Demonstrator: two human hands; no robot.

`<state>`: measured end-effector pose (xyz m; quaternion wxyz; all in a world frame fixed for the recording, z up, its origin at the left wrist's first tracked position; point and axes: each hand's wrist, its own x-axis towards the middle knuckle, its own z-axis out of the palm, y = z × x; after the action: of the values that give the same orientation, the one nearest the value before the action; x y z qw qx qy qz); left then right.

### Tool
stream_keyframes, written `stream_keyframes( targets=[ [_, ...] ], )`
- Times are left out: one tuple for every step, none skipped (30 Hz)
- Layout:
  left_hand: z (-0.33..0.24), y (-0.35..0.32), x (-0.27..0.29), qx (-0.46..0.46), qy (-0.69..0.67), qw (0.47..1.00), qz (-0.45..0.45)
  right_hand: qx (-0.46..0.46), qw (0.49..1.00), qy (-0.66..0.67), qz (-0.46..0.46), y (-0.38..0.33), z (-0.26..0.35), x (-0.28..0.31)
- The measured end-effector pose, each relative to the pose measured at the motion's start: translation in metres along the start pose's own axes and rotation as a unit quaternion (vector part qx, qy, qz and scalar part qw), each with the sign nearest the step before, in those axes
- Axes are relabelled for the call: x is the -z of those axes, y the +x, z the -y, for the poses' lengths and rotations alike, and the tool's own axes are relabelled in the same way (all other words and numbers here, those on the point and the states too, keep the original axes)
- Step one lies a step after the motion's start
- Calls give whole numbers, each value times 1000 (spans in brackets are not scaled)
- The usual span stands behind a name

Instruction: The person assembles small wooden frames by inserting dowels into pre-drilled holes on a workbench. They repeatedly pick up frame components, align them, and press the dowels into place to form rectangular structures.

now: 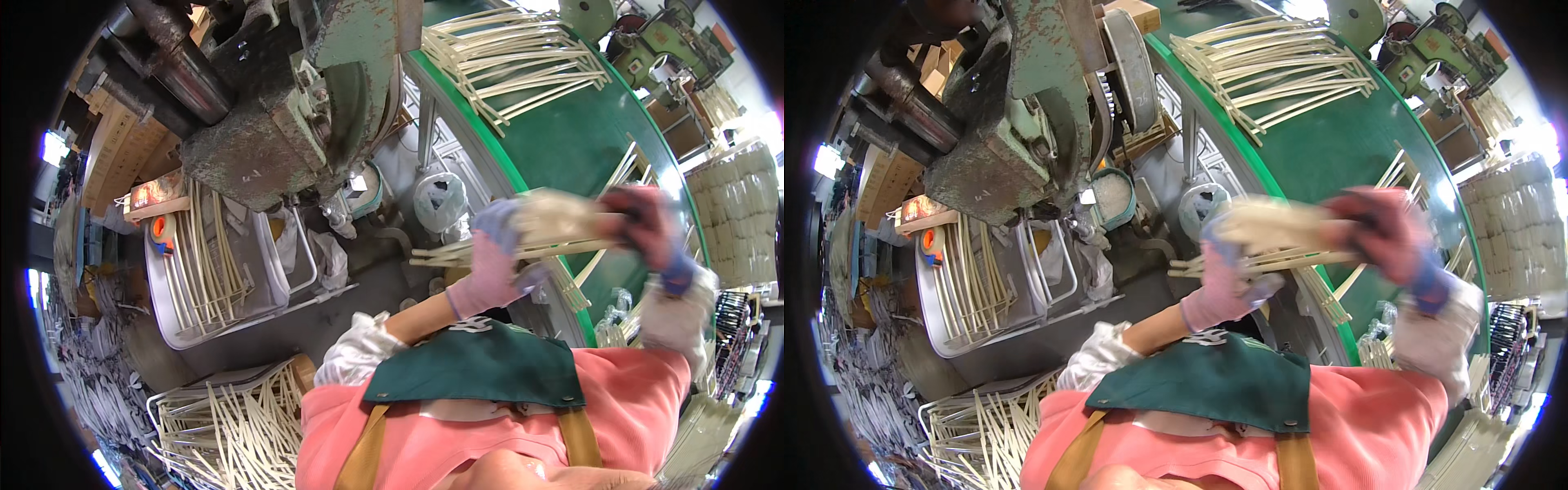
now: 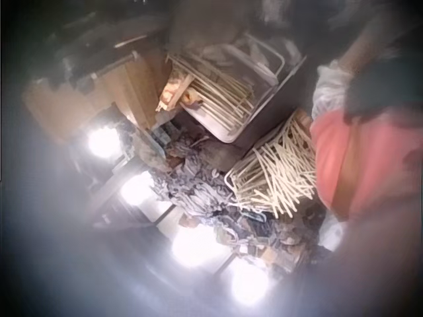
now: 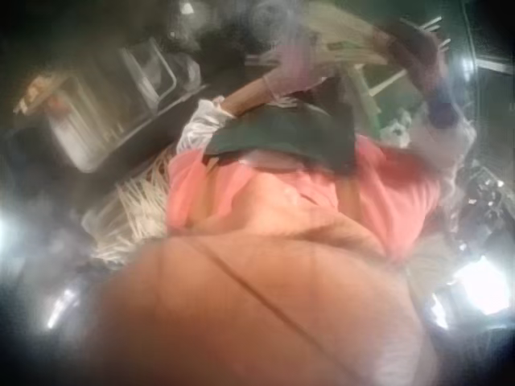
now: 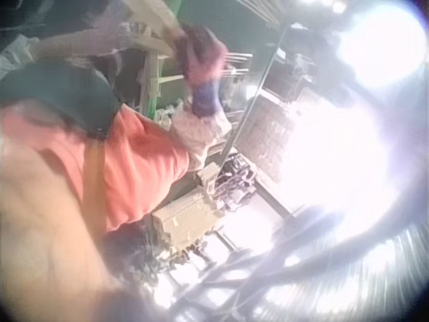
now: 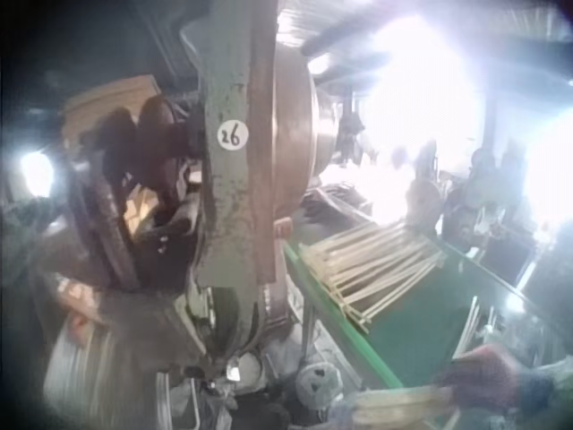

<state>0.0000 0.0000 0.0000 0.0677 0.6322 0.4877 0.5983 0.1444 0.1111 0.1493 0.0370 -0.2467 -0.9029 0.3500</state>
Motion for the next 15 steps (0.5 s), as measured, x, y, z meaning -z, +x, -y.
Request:
stream_keyframes(
  targets=[
    [2, -10, 8, 56, -35, 997, -43, 35, 999, 14, 22, -2, -5, 2],
    [7, -20, 14, 148, -70, 983, -81, -71, 945, 315, 60, 21, -17, -40],
    [19, -25, 17, 244, -162, 949, -113, -82, 929, 345, 104, 40, -27, -63],
    [32, -30, 21, 354, -252, 889, -146, -70, 908, 386, 145, 58, -35, -78],
    [42, -36, 24, 367, -293, 862, -192, -65, 894, 405, 180, 72, -41, -92],
    [52, -41, 29, 410, -275, 846, -201, -77, 883, 412, 211, 86, -45, -103],
    [61, -46, 32, 382, -273, 854, -223, -112, 875, 409, 235, 95, -49, -109],
    [67, -52, 34, 397, -272, 845, -234, -126, 863, 418, 254, 102, -55, -113],
    [75, -57, 40, 391, -259, 858, -208, -107, 838, 465, 265, 106, -60, -119],
    [83, -60, 46, 404, -263, 850, -213, -112, 815, 499, 273, 110, -65, -126],
    [90, -62, 49, 425, -270, 837, -215, -111, 826, 481, 271, 117, -71, -133],
    [95, -65, 49, 423, -289, 831, -217, -89, 821, 491, 277, 123, -77, -142],
    [98, -67, 48, 446, -281, 816, -238, -44, 854, 441, 272, 130, -82, -150],
    [101, -66, 50, 423, -285, 818, -267, -43, 821, 499, 273, 129, -82, -158],
    [104, -62, 54, 450, -192, 834, -256, -58, 852, 453, 256, 132, -81, -166]
  ],
)
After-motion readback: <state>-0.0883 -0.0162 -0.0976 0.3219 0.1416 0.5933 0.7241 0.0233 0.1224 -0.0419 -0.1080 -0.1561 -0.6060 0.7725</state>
